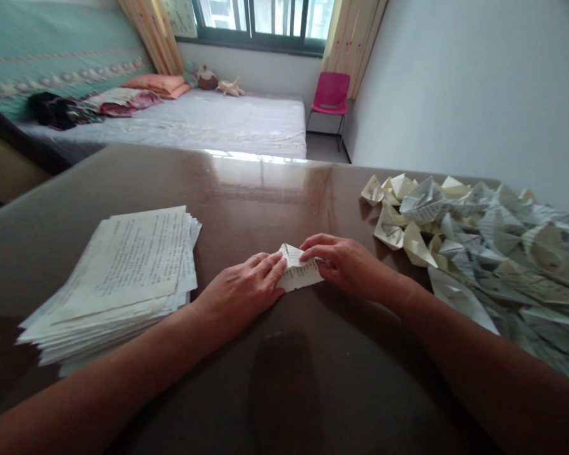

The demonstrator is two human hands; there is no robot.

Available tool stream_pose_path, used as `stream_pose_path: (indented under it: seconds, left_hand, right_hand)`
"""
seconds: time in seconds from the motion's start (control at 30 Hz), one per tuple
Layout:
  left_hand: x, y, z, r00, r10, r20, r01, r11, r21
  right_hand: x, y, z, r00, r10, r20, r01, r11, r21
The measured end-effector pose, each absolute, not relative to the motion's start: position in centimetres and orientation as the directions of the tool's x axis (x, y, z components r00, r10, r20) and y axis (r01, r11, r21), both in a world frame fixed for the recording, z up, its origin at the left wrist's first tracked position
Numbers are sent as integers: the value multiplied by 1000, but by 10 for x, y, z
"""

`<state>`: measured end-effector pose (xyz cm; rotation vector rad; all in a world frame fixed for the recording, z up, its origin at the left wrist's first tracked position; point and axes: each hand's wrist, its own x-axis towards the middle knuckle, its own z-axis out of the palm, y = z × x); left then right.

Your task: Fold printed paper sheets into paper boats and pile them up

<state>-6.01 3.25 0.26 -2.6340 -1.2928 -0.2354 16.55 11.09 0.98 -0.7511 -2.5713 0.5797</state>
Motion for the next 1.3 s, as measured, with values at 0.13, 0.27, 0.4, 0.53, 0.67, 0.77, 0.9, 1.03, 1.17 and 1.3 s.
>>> stream_pose_path:
  seconds: [0.13,0.27,0.4,0.53,0.67,0.77,0.9,1.03,1.17,1.3]
  left_hand:
    - [-59,31,5,610,756,235,791,-595,-140]
    - [-58,29,8,595,762,256,801,-589,-109]
    - [-57,28,10,575,774,267,813,-576,-81]
    - [-58,30,8,570,774,273,816,-573,-78]
    - [-58,31,6,573,758,311,812,-576,-94]
    - [-59,33,5,589,734,338,801,-586,-122]
    - [-59,34,3,611,706,358,784,-601,-154]
    - [-59,35,3,618,701,356,780,-605,-160]
    - [-60,36,2,618,694,369,778,-608,-159]
    - [-60,37,3,621,685,381,774,-612,-162]
  right_hand:
    - [164,109,12,-747,612,261,433,745,-506]
    - [162,110,15,-646,709,283,453,654,-606]
    - [160,108,15,-578,789,211,446,521,-728]
    - [161,108,12,-606,768,206,432,535,-726]
    - [163,110,7,-719,645,260,398,688,-607]
    - [165,111,4,-775,591,225,399,733,-552]
    - [166,110,6,-811,547,205,402,777,-484]
    - [165,107,10,-820,537,197,440,812,-385]
    - [161,103,12,-809,552,203,494,825,-275]
    - [159,101,12,-817,544,192,504,835,-221]
